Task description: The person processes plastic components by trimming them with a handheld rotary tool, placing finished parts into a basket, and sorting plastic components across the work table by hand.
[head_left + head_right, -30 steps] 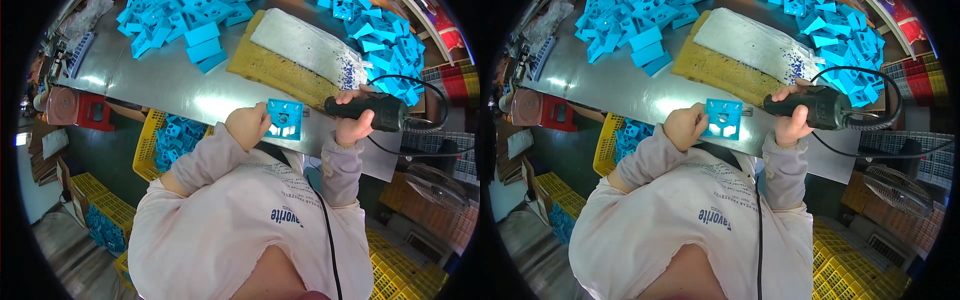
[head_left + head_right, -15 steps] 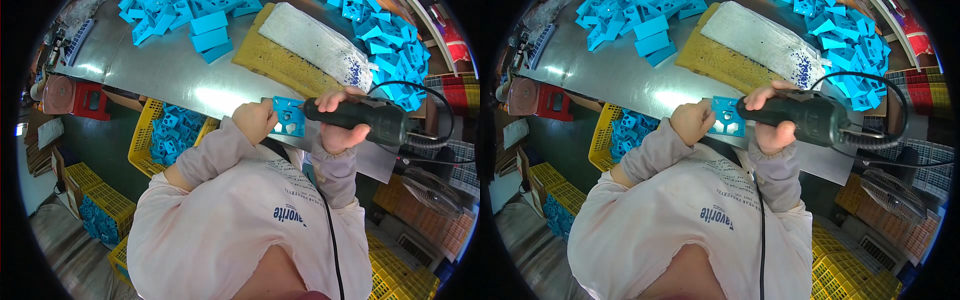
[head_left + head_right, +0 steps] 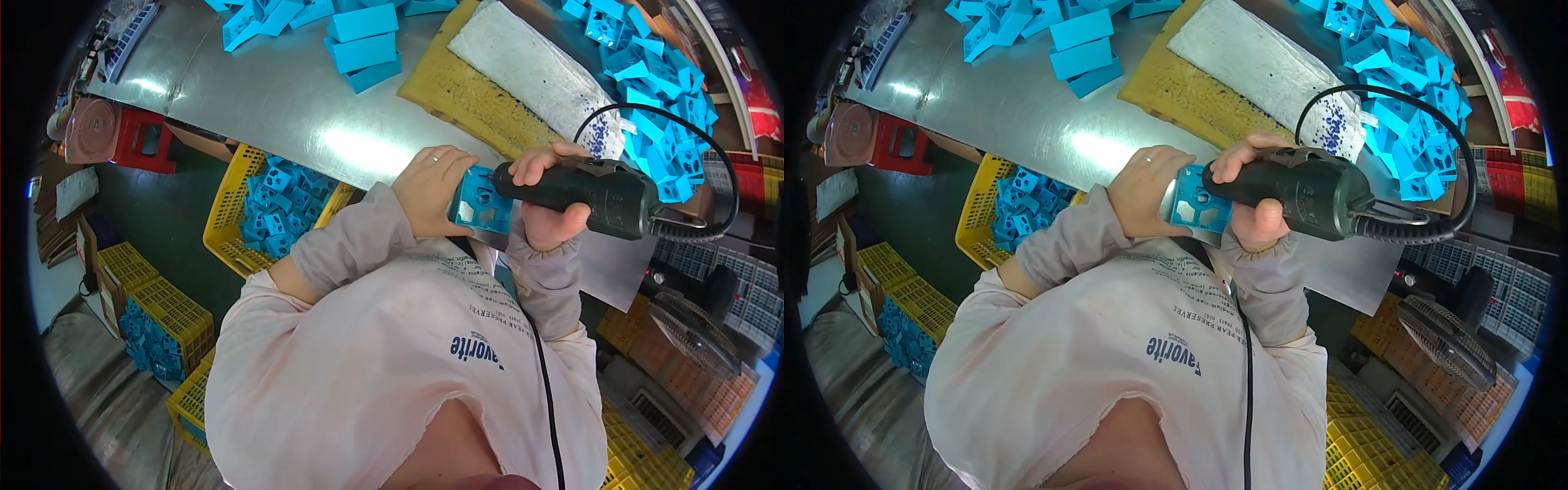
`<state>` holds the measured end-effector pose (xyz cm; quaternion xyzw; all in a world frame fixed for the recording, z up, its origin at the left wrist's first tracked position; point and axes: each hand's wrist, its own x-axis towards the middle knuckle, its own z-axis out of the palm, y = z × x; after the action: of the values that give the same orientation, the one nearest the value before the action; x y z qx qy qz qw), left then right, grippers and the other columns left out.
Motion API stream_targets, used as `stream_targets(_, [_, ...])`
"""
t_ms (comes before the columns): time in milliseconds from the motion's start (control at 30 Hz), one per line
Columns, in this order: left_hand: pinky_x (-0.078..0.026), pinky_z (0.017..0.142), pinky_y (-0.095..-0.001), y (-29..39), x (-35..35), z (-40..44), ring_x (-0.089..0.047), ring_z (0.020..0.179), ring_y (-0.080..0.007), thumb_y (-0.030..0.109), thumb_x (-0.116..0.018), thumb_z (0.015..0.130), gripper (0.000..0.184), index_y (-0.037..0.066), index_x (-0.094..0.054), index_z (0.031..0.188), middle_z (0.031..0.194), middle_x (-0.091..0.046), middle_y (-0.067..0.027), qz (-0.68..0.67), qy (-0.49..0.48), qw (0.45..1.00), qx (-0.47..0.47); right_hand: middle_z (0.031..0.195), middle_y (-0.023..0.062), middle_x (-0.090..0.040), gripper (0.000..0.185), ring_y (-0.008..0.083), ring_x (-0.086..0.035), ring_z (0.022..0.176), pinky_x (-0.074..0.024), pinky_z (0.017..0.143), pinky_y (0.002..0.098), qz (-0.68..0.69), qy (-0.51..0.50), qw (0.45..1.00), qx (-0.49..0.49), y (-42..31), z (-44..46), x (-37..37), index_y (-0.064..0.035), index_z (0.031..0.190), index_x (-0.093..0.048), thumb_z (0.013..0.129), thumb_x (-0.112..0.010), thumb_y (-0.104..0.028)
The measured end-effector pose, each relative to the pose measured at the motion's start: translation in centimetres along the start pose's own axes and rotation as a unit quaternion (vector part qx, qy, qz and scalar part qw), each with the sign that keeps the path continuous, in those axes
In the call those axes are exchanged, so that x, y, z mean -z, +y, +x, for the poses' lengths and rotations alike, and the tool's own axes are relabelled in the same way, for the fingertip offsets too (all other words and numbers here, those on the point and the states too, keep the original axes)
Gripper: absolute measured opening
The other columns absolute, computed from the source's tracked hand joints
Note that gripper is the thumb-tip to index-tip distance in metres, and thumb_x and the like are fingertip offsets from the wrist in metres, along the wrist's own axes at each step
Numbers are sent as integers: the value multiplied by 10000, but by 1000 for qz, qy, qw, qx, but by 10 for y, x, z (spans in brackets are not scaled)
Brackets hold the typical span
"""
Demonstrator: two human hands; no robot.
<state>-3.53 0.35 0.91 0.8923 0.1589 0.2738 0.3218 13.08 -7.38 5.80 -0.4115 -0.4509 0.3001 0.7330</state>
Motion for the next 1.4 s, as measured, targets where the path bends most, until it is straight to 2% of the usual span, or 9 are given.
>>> stream_targets(133, [-384,977,-443,-8,-2,2,-528,1100,-342,358,-871,528,863,30,-491,1230,1156,-551,-156,-25,-7,1000,8,782,71,-561,879,207,-545,684,-451,663,368,36,-23,998,43,5,3,3,-36,1246,-431,792,-505,-785])
stream_targets(233, [-384,977,-440,-10,-2,2,-540,1082,-334,367,-863,537,827,40,-504,1207,1128,-560,-146,-34,-13,999,16,799,96,-579,894,226,-579,722,-481,719,390,107,-27,993,30,1,8,-2,-17,1237,-441,731,-669,-718])
stream_targets(433, [-391,963,-437,-12,-3,3,-552,1052,-322,395,-845,566,765,58,-522,1173,1082,-565,-128,-28,0,999,14,799,85,-571,899,226,-574,723,-480,709,385,67,-20,998,-8,7,12,-6,-28,1235,-423,744,-617,-755])
stream_targets(533, [-391,959,-437,-14,-3,3,-553,1050,-318,397,-843,571,761,62,-523,1175,1073,-563,-125,-27,3,1000,12,749,74,-550,872,211,-530,643,-451,647,378,27,-8,1000,6,8,14,-8,-38,1227,-448,800,-463,-799])
stream_targets(933, [-378,970,-433,-16,-5,1,-544,1062,-309,420,-847,563,786,67,-520,1185,1076,-551,-117,-20,-3,1000,16,748,71,-543,874,213,-527,646,-450,642,376,32,-40,999,15,4,9,0,-42,1238,-453,800,-459,-799])
stream_targets(1033, [-377,971,-430,-16,-6,2,-543,1061,-308,421,-847,561,785,68,-521,1181,1075,-550,-116,-27,-2,1000,15,749,71,-543,877,214,-528,642,-453,643,376,14,-16,1000,21,2,7,-3,-41,1244,-451,802,-455,-799])
stream_targets(1133, [-377,972,-428,-15,-4,1,-544,1060,-307,420,-848,559,783,67,-522,1178,1073,-550,-115,-28,-1,999,17,754,72,-545,879,213,-531,641,-455,643,376,35,-29,997,59,5,9,-1,-39,1246,-450,805,-449,-800])
stream_targets(1233, [-377,973,-427,-15,-5,2,-544,1061,-306,417,-848,557,784,66,-522,1178,1072,-551,-115,-26,-3,1000,17,754,72,-544,880,211,-531,638,-456,639,374,14,-25,999,43,5,9,-5,-38,1243,-454,808,-439,-802])
stream_targets(1400, [-381,971,-426,-15,-5,1,-548,1060,-306,412,-847,561,780,65,-524,1181,1067,-555,-115,-27,1,999,16,751,76,-543,872,211,-534,637,-455,637,374,14,-53,997,49,7,10,-7,-30,1230,-459,804,-472,-791])
